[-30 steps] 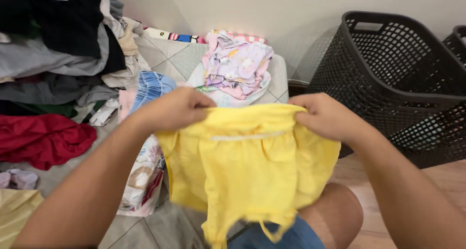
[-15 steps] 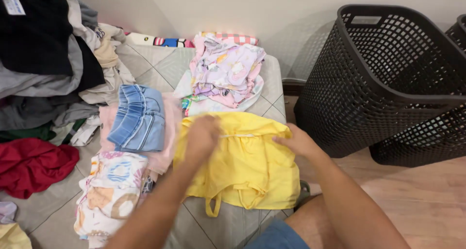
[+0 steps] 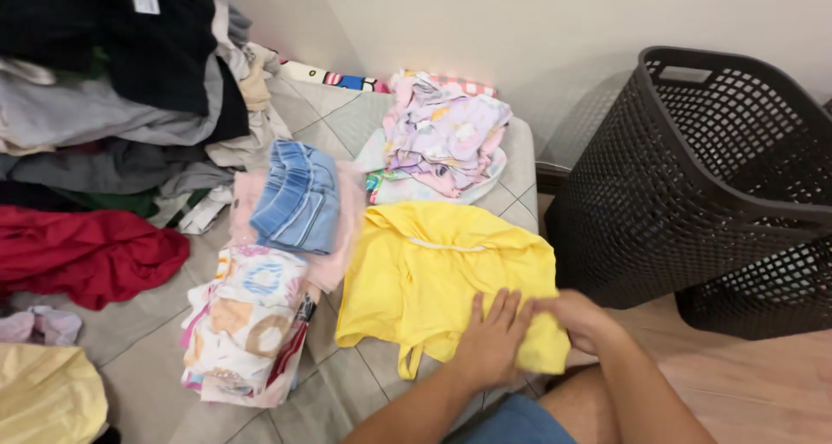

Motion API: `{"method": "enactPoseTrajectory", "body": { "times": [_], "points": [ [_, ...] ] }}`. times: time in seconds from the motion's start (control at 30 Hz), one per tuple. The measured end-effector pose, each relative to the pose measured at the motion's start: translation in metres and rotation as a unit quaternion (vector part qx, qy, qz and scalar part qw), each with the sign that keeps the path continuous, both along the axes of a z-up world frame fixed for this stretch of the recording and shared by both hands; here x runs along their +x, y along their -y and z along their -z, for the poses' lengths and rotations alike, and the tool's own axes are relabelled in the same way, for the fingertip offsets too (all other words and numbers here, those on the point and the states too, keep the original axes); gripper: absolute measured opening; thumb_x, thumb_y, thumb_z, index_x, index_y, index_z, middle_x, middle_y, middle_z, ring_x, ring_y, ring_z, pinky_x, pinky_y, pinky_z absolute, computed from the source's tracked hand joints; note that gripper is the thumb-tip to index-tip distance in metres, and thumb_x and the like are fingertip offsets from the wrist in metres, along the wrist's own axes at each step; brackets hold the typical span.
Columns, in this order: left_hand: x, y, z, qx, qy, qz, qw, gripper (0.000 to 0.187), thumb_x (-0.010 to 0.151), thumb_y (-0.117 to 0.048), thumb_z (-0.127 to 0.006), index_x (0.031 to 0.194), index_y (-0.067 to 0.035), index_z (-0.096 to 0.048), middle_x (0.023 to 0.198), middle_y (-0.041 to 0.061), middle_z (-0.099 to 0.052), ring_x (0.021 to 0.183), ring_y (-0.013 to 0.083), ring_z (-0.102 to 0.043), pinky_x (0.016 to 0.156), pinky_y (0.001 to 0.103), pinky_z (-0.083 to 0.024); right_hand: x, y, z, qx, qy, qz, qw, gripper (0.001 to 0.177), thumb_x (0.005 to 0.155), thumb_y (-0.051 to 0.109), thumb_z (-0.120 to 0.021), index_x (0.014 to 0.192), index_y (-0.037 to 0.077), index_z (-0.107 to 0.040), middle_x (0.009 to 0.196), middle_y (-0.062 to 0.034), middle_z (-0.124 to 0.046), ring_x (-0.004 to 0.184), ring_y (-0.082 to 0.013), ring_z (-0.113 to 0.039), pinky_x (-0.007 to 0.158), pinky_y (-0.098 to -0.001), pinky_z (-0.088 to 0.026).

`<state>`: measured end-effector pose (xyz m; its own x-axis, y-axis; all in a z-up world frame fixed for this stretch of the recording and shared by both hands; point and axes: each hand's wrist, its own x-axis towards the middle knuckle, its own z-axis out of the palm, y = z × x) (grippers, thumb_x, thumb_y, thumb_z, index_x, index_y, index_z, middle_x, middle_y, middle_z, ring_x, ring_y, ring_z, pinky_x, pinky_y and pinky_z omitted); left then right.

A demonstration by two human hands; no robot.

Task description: Folding various items of clothing, including children's clothes, on a bed.

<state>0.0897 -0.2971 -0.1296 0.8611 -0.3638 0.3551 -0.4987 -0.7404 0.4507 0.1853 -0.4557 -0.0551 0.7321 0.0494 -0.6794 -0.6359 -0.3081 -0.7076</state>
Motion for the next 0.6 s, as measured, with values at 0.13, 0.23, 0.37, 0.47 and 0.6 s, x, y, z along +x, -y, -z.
{"method": "enactPoseTrajectory", "body": {
  "times": [0.13, 0.23, 0.37, 0.47, 0.6],
  "points": [
    [0.035, -0.035, -0.038, -0.393, 0.043, -0.045, 0.918, 0.032, 0.083, -0.005, -0.064, 0.114, 0.002, -0.064, 0.107, 0.019, -0.069, 0.093, 0.0362, -0.067, 0.082, 0.039, -0.052, -0.028, -0.081, -0.069, 0.024, 0.157, 0.008, 0.987, 0.023, 0.089, 0.001, -0.062, 0.1, -0.018, -0.07, 0.084, -0.0243, -0.07, 0.067, -0.0275, -0.062, 0.057, -0.0362, -0.049],
    [0.057, -0.079, 0.063, -0.916, -0.255, -0.079, 0.301, 0.082, 0.101, -0.061, -0.04, 0.162, -0.007, -0.032, 0.166, 0.01, -0.036, 0.149, 0.0271, -0.039, 0.129, 0.041, -0.018, -0.038, -0.134, -0.087, 0.047, 0.282, -0.132, 0.949, 0.033, 0.087, 0.031, -0.082, 0.101, 0.001, -0.078, 0.074, -0.0096, -0.065, 0.065, -0.0196, -0.063, 0.057, -0.0319, -0.052],
    [-0.011, -0.153, 0.057, -0.792, -0.24, -0.261, 0.496, 0.057, 0.099, -0.055, -0.047, 0.146, -0.024, -0.051, 0.103, -0.001, -0.065, 0.086, 0.0206, -0.062, 0.082, 0.032, -0.043, -0.07, -0.164, -0.081, 0.022, 0.318, -0.311, 0.896, 0.046, 0.092, 0.032, -0.071, 0.133, 0.013, -0.067, 0.123, -0.0126, -0.076, 0.108, -0.0309, -0.074, 0.088, -0.0431, -0.061],
    [-0.047, -0.184, 0.076, -0.743, -0.236, -0.264, 0.568, 0.057, 0.096, -0.055, -0.05, 0.145, -0.025, -0.052, 0.102, 0.0, -0.067, 0.087, 0.0208, -0.063, 0.082, 0.033, -0.045, -0.081, -0.155, -0.053, 0.042, 0.313, -0.298, 0.901, 0.046, 0.091, 0.031, -0.072, 0.133, 0.011, -0.066, 0.12, -0.0133, -0.075, 0.104, -0.031, -0.074, 0.085, -0.043, -0.061],
    [-0.091, -0.206, 0.099, -0.632, -0.266, -0.274, 0.674, 0.059, 0.091, -0.055, -0.057, 0.143, -0.027, -0.054, 0.101, 0.0, -0.069, 0.089, 0.0213, -0.066, 0.082, 0.035, -0.048, -0.087, -0.149, -0.023, 0.068, 0.27, -0.257, 0.925, 0.047, 0.09, 0.028, -0.074, 0.132, 0.009, -0.065, 0.114, -0.0146, -0.075, 0.097, -0.0311, -0.074, 0.079, -0.043, -0.062]
  ]
}}
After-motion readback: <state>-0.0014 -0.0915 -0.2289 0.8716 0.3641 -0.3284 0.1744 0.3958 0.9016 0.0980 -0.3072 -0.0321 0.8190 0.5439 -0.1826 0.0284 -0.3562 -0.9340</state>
